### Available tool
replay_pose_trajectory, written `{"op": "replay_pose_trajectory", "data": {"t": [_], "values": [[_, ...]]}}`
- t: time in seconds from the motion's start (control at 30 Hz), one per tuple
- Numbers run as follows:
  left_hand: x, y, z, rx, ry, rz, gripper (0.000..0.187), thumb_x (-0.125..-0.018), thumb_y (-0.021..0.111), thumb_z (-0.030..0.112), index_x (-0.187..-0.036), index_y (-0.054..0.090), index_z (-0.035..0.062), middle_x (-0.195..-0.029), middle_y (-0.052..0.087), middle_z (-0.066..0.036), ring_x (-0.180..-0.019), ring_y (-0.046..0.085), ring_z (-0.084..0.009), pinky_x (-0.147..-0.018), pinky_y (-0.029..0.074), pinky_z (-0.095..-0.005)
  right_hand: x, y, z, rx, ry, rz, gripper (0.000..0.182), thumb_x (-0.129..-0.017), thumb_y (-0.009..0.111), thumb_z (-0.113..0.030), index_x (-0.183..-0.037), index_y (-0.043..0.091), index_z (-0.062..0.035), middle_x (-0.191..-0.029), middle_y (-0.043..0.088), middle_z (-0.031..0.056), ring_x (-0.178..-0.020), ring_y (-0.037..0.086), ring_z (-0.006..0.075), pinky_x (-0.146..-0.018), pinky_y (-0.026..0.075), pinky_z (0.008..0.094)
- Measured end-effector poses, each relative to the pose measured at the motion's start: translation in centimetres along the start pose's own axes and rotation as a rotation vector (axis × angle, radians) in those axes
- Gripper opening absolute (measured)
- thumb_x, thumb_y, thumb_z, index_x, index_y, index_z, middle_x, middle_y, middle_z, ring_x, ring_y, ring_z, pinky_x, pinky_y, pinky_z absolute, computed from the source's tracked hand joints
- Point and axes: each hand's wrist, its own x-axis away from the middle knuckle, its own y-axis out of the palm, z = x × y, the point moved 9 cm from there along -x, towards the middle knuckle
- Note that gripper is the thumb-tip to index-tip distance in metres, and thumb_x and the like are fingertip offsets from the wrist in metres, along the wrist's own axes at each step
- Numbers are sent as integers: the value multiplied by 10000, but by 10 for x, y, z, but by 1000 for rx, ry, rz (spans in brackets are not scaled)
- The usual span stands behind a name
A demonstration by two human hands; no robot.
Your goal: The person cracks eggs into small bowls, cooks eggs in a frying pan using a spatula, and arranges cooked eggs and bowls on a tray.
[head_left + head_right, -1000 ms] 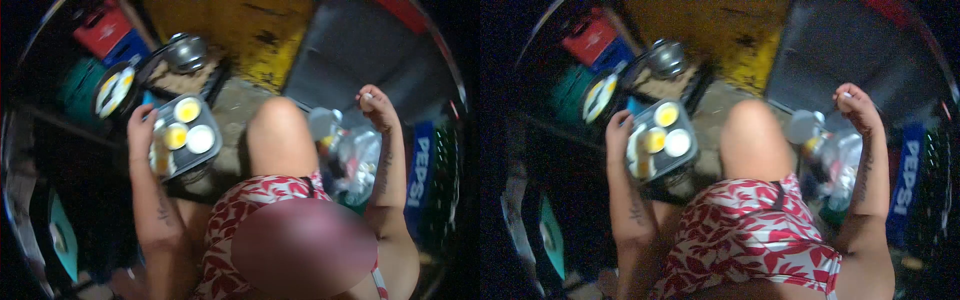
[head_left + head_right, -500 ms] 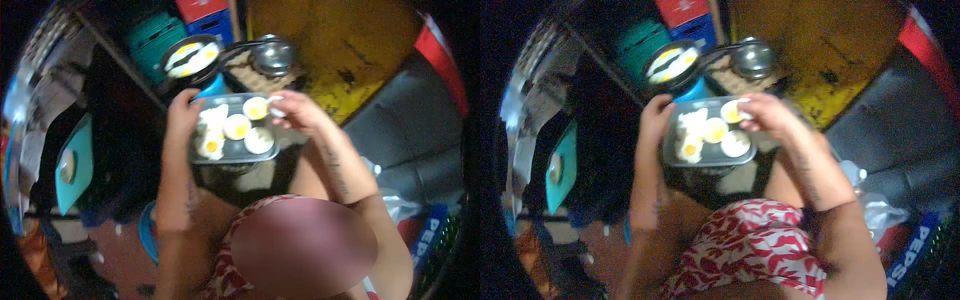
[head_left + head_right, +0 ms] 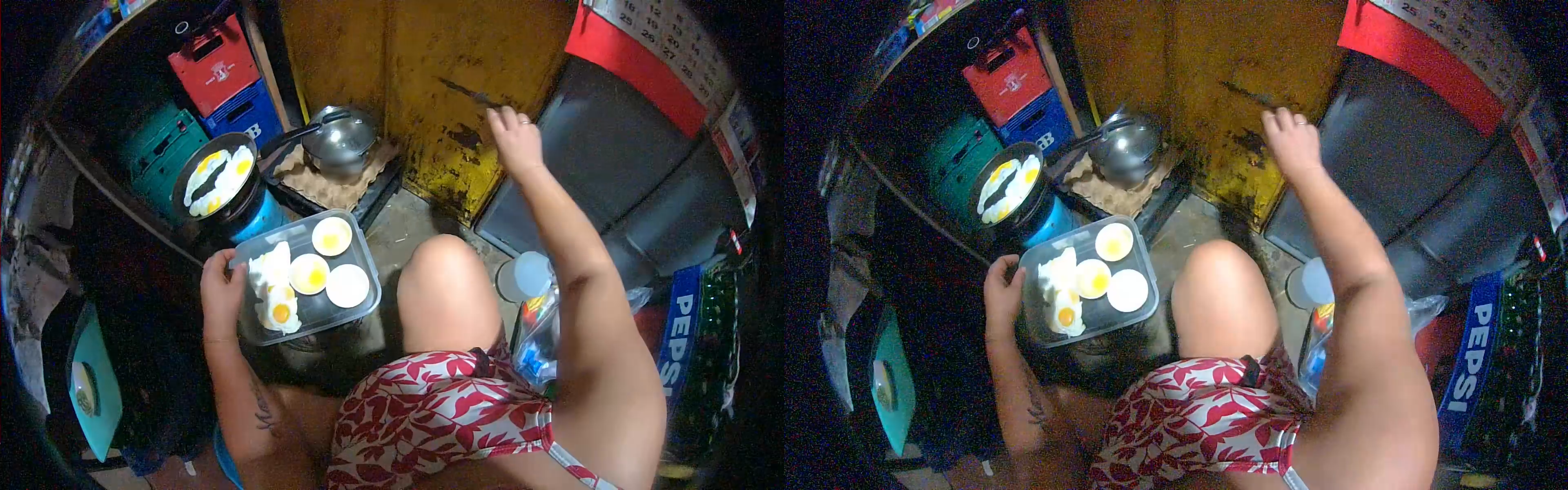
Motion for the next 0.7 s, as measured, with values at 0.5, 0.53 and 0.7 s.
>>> {"op": "replay_pose_trajectory", "data": {"t": [0.5, 0.53, 0.7], "values": [[-13, 77, 40, 193, -16, -149, 300, -839, 706, 135, -1108, 636, 19, -1065, 644, -168, -875, 655, -241, -775, 536, -351, 4, 10, -82, -1700, 701, -606, 351, -849, 715, -162, -1158, 585, -57, -905, 648, 40, -695, 599, 108, -547, 471, 235], [-10, 92, 44, 259, -24, -208, 322, -839, 707, 134, -1127, 627, 16, -1068, 646, -172, -890, 653, -230, -783, 534, -346, 10, -10, -121, -1898, 733, -754, 312, -852, 716, -159, -1118, 604, -42, -855, 648, 18, -670, 588, 84, -546, 459, 220], [19, 127, 97, 338, 194, -322, 388, -847, 682, 119, -1201, 578, -2, -1142, 615, -206, -996, 632, -320, -889, 500, -387, 58, -32, -293, -2144, 317, -1305, 242, -867, 711, -156, -1067, 627, -48, -805, 644, 9, -590, 553, 61, -478, 429, 197]]}}
